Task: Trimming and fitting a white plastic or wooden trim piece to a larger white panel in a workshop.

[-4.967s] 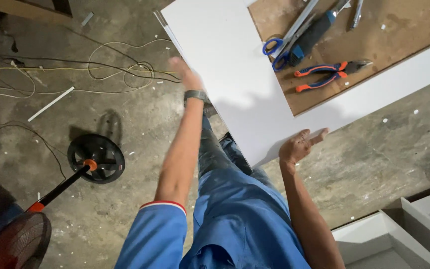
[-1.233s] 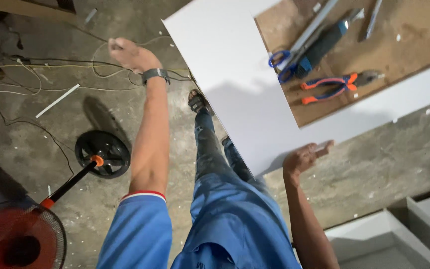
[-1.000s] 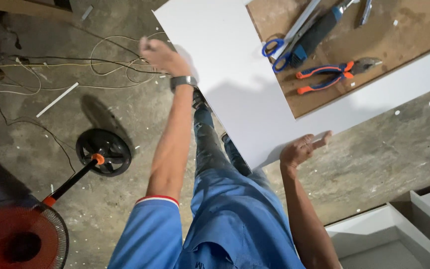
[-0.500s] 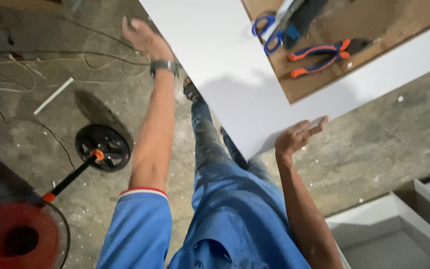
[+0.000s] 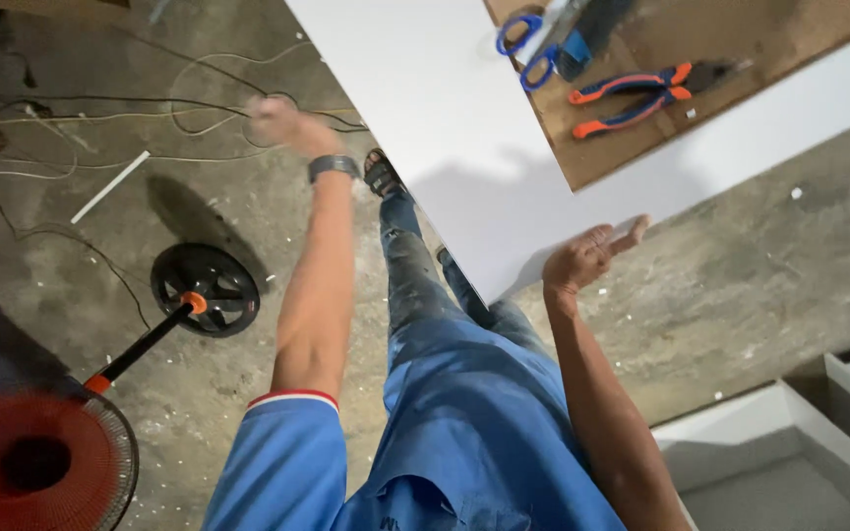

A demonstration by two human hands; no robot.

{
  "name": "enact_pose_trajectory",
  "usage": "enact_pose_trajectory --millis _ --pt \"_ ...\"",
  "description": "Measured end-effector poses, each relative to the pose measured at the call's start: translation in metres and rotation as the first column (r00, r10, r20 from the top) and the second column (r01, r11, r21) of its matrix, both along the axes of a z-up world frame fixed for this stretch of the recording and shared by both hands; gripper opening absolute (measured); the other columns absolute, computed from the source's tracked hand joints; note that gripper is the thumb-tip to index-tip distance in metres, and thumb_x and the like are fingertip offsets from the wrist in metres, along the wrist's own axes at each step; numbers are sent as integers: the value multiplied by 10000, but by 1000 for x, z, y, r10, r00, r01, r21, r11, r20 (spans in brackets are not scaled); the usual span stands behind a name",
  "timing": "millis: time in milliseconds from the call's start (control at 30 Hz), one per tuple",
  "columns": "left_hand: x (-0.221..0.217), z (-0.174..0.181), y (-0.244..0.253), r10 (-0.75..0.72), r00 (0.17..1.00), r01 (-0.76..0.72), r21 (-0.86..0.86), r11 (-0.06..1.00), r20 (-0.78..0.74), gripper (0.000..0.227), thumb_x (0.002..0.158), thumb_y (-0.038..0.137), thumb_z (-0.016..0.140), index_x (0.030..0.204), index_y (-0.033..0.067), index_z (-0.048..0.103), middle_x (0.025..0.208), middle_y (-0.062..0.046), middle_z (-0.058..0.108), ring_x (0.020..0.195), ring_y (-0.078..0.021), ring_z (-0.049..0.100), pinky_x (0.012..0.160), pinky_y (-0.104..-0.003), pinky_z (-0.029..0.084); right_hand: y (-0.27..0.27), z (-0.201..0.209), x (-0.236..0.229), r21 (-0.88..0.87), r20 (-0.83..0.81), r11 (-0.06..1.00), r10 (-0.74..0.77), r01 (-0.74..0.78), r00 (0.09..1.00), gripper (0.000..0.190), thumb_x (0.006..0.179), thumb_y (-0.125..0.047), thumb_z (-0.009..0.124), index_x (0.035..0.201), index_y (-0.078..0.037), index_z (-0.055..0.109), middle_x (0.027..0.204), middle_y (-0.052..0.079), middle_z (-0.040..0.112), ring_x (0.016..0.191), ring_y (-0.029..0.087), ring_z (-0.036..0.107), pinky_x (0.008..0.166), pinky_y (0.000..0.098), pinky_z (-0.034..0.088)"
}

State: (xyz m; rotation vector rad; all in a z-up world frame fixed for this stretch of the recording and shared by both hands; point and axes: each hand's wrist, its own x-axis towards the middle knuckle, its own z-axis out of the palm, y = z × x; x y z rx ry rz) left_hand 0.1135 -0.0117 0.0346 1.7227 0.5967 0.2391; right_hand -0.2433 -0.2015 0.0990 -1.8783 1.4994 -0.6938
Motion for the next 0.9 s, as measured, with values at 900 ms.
enact_pose_trajectory --millis 900 --pt "-125 -38 -28 -168 974 107 -343 933 -155 1021 968 754 295 1625 18 33 1704 -260 73 1546 -406 189 1235 -527 213 -5 1 -11 158 39 983 -95 88 995 556 1134 -187 335 1643 -61 151 1658 263 334 1220 505 471 994 457 477"
